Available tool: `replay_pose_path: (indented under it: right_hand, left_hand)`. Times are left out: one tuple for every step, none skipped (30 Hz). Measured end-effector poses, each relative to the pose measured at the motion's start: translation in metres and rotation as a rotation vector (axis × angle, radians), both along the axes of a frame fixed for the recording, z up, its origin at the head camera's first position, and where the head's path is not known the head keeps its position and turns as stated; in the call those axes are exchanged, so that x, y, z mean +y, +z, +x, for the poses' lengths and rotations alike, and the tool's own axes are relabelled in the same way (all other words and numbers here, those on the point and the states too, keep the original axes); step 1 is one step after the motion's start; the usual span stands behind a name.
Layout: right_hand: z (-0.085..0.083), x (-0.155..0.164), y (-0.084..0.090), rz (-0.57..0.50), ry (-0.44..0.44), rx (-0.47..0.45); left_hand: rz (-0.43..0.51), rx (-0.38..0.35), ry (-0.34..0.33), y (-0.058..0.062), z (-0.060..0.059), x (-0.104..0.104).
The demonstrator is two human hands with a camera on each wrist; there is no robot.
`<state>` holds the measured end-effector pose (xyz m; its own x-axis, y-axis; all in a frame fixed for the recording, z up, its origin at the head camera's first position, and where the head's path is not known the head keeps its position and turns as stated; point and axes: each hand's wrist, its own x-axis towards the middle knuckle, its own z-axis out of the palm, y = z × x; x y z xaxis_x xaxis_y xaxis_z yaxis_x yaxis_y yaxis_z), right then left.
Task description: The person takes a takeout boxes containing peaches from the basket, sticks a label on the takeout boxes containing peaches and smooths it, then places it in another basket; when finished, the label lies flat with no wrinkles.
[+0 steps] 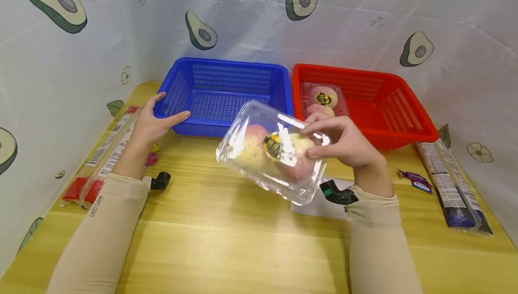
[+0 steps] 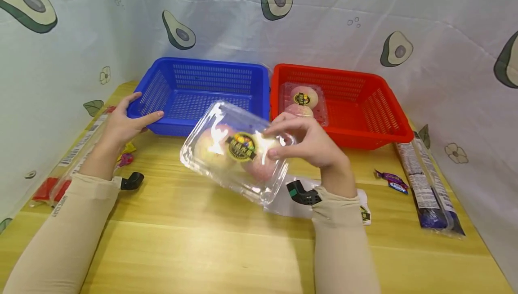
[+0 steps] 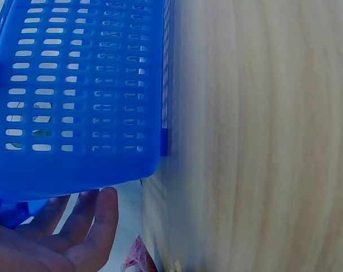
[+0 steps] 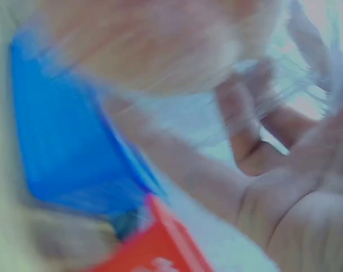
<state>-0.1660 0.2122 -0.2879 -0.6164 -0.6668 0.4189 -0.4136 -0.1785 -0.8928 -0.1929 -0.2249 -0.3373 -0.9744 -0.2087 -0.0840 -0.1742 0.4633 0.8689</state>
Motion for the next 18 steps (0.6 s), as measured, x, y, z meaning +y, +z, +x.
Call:
replay_pose_path:
  right_hand:
    - [0.001,0.007,0.007,-0.061,-0.031,-0.024]
    - [0.001,0.014,0.014,-0.110,-0.065,-0.045]
    - [0.001,0.021,0.022,-0.149,-0.121,-0.081]
    - [0.002,0.029,0.030,-0.171,-0.188,-0.108]
    - [0.001,0.037,0.038,-0.188,-0.255,-0.144]
    - [0.000,0.045,0.045,-0.196,-0.338,-0.179]
    - [-0.002,0.053,0.052,-0.175,-0.447,-0.223]
    - [-0.004,0.060,0.059,-0.149,-0.546,-0.273]
    - [-0.008,0.068,0.064,-0.137,-0.628,-0.324]
    - [-0.013,0.077,0.067,-0.112,-0.705,-0.376]
    - [-0.018,0.085,0.070,-0.098,-0.773,-0.431]
    - [-0.024,0.093,0.072,-0.076,-0.843,-0.481]
    - [-0.029,0.102,0.072,-0.059,-0.898,-0.532]
    - [-0.034,0.112,0.070,-0.059,-0.932,-0.571]
    - [-0.038,0.121,0.068,-0.045,-0.972,-0.601]
    - [-0.040,0.130,0.065,-0.019,-1.019,-0.634]
    - [-0.043,0.138,0.061,0.000,-1.060,-0.660]
    - [-0.044,0.146,0.056,0.046,-1.102,-0.672]
  left_hand:
    - [-0.001,0.002,0.000,0.000,0.000,0.001]
    - [-0.001,0.003,0.001,0.000,0.000,0.002]
    - [0.001,0.004,0.002,0.000,0.000,0.002]
    - [-0.001,0.003,0.004,0.000,0.000,0.002]
    - [-0.001,0.003,0.006,0.000,0.001,0.002]
    - [-0.001,0.004,0.007,0.001,0.001,0.002]
    - [-0.002,0.005,0.007,0.001,0.001,0.002]
    - [-0.002,0.005,0.008,0.002,0.001,0.002]
    - [-0.003,0.006,0.008,0.002,0.001,0.001]
    - [-0.004,0.006,0.009,0.002,0.001,0.001]
    - [-0.001,0.007,0.009,0.003,0.002,0.000]
    - [-0.001,0.008,0.010,0.003,0.002,0.000]
    - [-0.002,0.009,0.011,0.003,0.003,-0.001]
    - [-0.003,0.008,0.011,0.002,0.003,-0.002]
    - [-0.006,0.006,0.010,0.002,0.003,-0.002]
    - [-0.008,0.005,0.008,0.001,0.004,-0.002]
    - [-0.011,0.003,0.006,0.001,0.004,-0.002]
    - [-0.012,0.002,0.005,0.000,0.004,-0.003]
